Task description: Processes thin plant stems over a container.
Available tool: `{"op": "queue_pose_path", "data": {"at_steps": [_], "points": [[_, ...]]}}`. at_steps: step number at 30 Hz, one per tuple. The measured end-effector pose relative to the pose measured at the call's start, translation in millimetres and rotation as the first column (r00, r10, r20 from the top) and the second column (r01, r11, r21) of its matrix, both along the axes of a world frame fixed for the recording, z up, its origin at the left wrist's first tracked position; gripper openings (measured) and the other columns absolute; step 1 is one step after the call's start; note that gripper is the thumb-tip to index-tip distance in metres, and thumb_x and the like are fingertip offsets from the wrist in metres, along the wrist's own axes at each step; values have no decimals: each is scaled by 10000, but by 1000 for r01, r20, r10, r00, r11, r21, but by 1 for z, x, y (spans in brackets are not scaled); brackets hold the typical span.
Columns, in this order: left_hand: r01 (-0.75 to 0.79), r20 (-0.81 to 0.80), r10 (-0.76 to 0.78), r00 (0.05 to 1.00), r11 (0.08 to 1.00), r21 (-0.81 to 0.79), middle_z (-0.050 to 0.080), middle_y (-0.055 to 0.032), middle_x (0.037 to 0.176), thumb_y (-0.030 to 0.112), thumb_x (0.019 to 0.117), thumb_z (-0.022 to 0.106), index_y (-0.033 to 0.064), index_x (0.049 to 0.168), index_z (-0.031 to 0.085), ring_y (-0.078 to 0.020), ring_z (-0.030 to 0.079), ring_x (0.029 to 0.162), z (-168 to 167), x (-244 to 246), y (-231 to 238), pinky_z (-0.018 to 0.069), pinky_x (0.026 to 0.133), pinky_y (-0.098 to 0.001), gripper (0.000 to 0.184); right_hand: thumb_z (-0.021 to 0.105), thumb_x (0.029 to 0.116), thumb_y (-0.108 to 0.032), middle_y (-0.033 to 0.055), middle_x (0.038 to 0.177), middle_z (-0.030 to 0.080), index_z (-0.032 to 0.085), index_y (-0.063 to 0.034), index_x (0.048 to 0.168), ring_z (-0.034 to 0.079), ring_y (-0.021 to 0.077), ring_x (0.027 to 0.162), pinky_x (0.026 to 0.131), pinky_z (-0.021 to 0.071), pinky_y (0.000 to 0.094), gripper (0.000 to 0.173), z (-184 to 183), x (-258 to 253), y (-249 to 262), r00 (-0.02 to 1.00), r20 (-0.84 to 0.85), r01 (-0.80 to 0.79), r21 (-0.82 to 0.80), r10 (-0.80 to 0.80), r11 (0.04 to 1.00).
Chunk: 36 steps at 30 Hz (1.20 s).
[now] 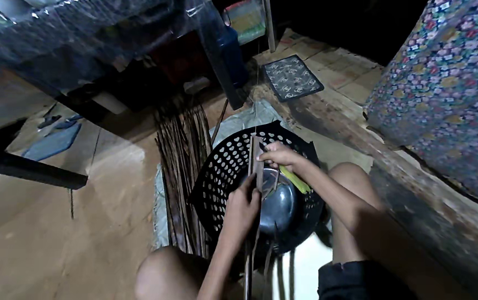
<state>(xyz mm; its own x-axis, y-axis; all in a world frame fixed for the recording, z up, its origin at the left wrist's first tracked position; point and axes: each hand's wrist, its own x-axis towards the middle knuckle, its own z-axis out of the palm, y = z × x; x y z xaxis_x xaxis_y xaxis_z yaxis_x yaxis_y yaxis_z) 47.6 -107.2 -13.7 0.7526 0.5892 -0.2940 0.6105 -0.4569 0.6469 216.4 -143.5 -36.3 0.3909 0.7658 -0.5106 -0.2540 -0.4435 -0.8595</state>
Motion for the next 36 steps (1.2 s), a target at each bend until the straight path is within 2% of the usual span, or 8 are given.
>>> {"op": "queue_pose_path", "data": {"at_steps": [4,11,13,16,21,27,32,36], "points": [[-17,140,31,990,995,-102,639,-277,1299,88,996,627,-38,1491,457,-327,663,1098,-7,-4,9,484,963,-432,538,530,1051,-49,-57,684,419,540,2,988,374,-14,519,503,339,128,81,-4,5,2,999,-40,12,47,-10,999],[-125,299,186,936,970,-211,552,-254,1433,-1,909,708,-59,1483,446,-210,605,1238,-16,-1,23,457,1024,-311,634,299,1102,-122,-81,769,498,378,-89,1221,450,-45,555,530,403,98,147,-8,5,-23,865,-206,-371,352,458,859],[-132,337,216,916,958,-256,519,-250,1469,-14,910,700,-68,1486,435,-160,590,1248,-17,-1,26,450,1023,-271,636,335,1064,-115,-58,869,556,130,-8,1507,517,-39,621,607,455,104,500,-9,5,-27,847,-185,-389,422,498,819],[-134,390,264,882,934,-330,506,-238,1470,-44,912,677,-77,1484,425,-38,605,1104,-15,-1,28,468,913,-179,626,297,1066,-133,-54,935,602,32,-32,1545,577,-24,696,690,496,121,557,-13,14,-29,840,-169,-383,487,515,785],[-93,394,246,886,925,-369,501,-246,1467,-53,908,678,-84,1495,402,-18,608,1085,-12,-1,27,473,894,-157,649,405,987,-39,-97,766,594,117,-40,1504,557,-46,607,583,458,88,592,-14,9,-29,811,-201,-417,461,550,783],[-37,412,264,872,875,-483,590,-182,1326,-80,892,677,-71,1503,390,30,610,887,-19,4,26,490,763,-124,674,437,969,-10,-127,634,553,431,-116,987,511,-80,515,504,421,70,108,-12,8,-25,822,-181,-462,344,540,818],[-8,355,248,901,829,-559,567,-168,1368,-70,912,671,-27,1545,342,15,611,913,-20,8,23,497,800,-141,715,436,942,89,-92,660,568,425,-57,1155,523,-55,538,517,433,86,258,-22,19,-20,906,-130,-354,287,403,890],[-33,329,285,900,798,-602,682,-65,986,-68,909,673,-76,1544,245,30,627,764,-23,13,21,518,741,-136,766,472,938,104,-74,659,581,391,-37,1275,536,-33,527,487,434,108,374,-23,25,-10,942,-90,-300,206,323,932]]}}
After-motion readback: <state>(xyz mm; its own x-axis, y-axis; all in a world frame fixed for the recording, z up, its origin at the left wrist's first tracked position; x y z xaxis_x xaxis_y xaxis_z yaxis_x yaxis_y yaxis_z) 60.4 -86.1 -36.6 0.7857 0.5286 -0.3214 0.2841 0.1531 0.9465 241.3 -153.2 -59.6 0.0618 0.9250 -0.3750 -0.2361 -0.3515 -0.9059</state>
